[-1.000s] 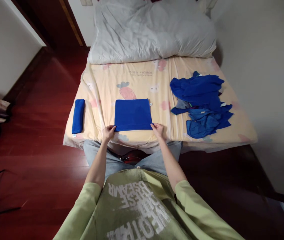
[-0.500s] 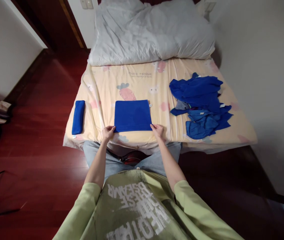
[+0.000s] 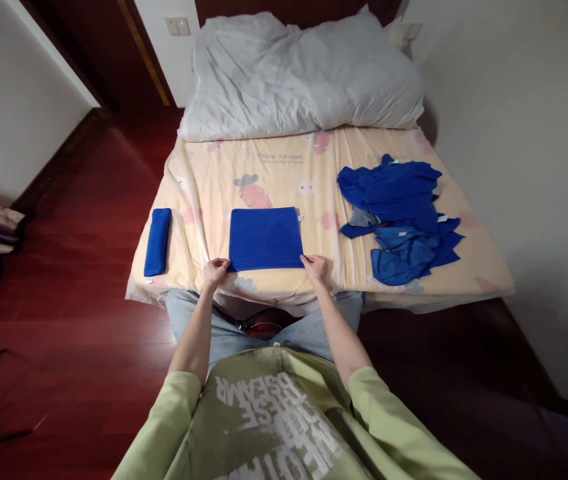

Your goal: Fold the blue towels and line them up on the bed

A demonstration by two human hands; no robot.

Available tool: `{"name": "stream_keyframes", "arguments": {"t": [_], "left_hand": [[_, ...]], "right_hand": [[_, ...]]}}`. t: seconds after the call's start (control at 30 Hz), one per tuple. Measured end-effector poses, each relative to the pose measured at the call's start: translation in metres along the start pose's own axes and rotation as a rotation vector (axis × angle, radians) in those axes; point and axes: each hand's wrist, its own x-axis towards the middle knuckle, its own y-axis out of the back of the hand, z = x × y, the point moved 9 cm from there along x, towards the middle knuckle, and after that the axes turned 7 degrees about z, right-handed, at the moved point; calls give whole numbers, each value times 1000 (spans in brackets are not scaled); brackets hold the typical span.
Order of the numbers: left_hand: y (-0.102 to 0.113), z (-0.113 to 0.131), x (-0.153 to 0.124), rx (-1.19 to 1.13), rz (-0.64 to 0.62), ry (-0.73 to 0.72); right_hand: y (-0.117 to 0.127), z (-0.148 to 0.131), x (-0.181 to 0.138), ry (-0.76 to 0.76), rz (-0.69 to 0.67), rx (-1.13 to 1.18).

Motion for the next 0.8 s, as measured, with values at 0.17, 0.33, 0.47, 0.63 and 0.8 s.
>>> {"name": "stream_keyframes", "arguments": {"t": [0.17, 0.33, 0.47, 0.63, 0.8], "left_hand": [[-3, -6, 5, 22, -10, 4], [-4, -7, 4, 34, -3, -3], [-3, -2, -1, 51, 23, -12], [0, 3, -5, 81, 63, -10], [0, 11, -14, 103, 95, -27]], "right_hand": [[0, -1, 0, 1, -10, -23], [0, 1, 0, -9, -13, -43], [1, -1, -1, -11, -17, -70], [3, -6, -3, -17, -29, -105], [6, -15, -8, -9, 26, -183]]}}
